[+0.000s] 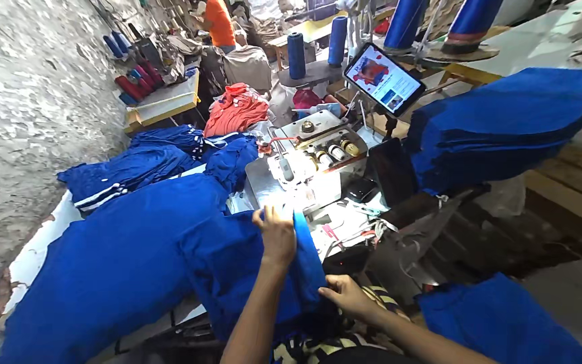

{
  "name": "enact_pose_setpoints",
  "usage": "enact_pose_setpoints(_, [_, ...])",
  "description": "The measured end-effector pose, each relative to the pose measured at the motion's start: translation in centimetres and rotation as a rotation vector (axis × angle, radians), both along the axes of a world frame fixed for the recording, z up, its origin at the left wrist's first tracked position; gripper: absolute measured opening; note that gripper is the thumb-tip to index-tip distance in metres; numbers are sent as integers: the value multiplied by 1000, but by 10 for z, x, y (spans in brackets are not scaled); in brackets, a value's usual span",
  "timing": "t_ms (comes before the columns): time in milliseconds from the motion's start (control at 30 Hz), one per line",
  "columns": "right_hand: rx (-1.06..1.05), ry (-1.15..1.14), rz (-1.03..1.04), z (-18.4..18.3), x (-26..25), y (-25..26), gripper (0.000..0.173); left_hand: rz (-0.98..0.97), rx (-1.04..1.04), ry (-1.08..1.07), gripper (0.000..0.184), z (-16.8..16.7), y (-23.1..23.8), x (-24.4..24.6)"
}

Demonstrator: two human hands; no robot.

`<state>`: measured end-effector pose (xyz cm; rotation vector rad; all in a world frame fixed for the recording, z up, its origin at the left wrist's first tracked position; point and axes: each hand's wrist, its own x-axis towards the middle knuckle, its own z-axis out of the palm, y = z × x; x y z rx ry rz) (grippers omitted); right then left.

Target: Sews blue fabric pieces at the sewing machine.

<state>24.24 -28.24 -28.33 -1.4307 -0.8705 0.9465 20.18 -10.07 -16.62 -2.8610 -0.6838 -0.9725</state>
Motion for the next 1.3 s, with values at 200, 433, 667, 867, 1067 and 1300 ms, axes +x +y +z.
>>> enact_pose_setpoints(200, [116, -34, -161, 11, -4, -21, 13, -6, -19, -115, 29, -30, -10, 9])
enact_pose_setpoints(433, [155, -275, -249, 31, 9, -2, 19, -110, -373, 102, 32, 9, 32, 11])
enact_pose_setpoints(667, [103, -301, -287, 58, 37, 55, 21, -5, -520, 106, 38, 21, 86, 38])
enact_pose_setpoints(867, [96, -370, -285, 84, 55, 76, 18, 92, -510, 157, 41, 21, 133, 62])
enact_pose_setpoints(1067, [25, -453, -254, 91, 59, 68, 21, 341, -618, -81, 57, 23, 134, 55])
enact_pose_setpoints(1300, [81, -389, -185, 69, 72, 47, 20, -22, -1035, 339, 52, -13, -17, -87])
